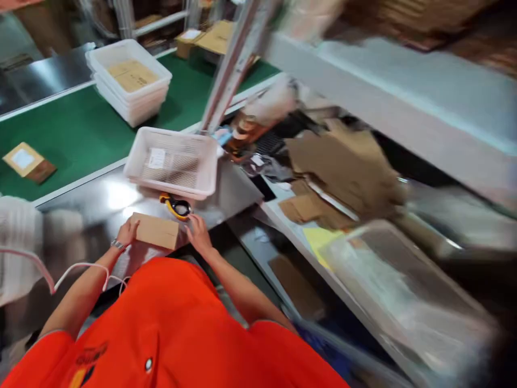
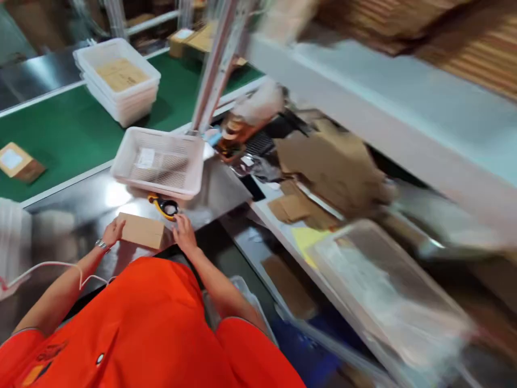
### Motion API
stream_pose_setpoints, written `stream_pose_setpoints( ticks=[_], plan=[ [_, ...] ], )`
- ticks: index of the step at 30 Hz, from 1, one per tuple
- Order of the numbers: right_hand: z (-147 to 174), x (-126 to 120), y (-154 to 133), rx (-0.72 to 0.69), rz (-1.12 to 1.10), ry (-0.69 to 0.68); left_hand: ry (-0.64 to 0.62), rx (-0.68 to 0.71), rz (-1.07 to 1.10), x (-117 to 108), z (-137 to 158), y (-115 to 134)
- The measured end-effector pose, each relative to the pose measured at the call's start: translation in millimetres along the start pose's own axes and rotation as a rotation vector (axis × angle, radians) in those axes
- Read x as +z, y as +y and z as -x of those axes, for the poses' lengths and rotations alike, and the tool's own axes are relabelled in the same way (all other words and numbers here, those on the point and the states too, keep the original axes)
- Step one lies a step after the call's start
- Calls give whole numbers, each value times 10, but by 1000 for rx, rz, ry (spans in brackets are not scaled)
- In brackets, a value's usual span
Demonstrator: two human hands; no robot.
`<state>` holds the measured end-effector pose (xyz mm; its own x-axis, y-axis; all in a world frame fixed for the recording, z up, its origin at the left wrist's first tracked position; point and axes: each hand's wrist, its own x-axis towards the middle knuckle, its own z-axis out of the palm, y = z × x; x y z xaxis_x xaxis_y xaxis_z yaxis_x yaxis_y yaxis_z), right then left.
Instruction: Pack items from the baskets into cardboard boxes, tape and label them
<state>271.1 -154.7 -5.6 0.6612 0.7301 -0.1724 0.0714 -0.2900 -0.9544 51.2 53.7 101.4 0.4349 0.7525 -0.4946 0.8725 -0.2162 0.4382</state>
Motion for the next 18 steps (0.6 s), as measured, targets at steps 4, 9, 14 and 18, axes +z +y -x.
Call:
stream_pose_setpoints(
  ticks=[4,9,14,18],
  plan=[
    [-389,162,205,-105,112,-146,26,14,116,143,-260,-277],
    [-778,376,122,-90,226,-214,19,86,154,248,-246,-354],
    [-857,134,-115,-15,84,-284,14,103,153,239,-274,-403],
    [-514,-365,-242,-17,30,-379,16,88,156,281,-297,-419]
  ],
)
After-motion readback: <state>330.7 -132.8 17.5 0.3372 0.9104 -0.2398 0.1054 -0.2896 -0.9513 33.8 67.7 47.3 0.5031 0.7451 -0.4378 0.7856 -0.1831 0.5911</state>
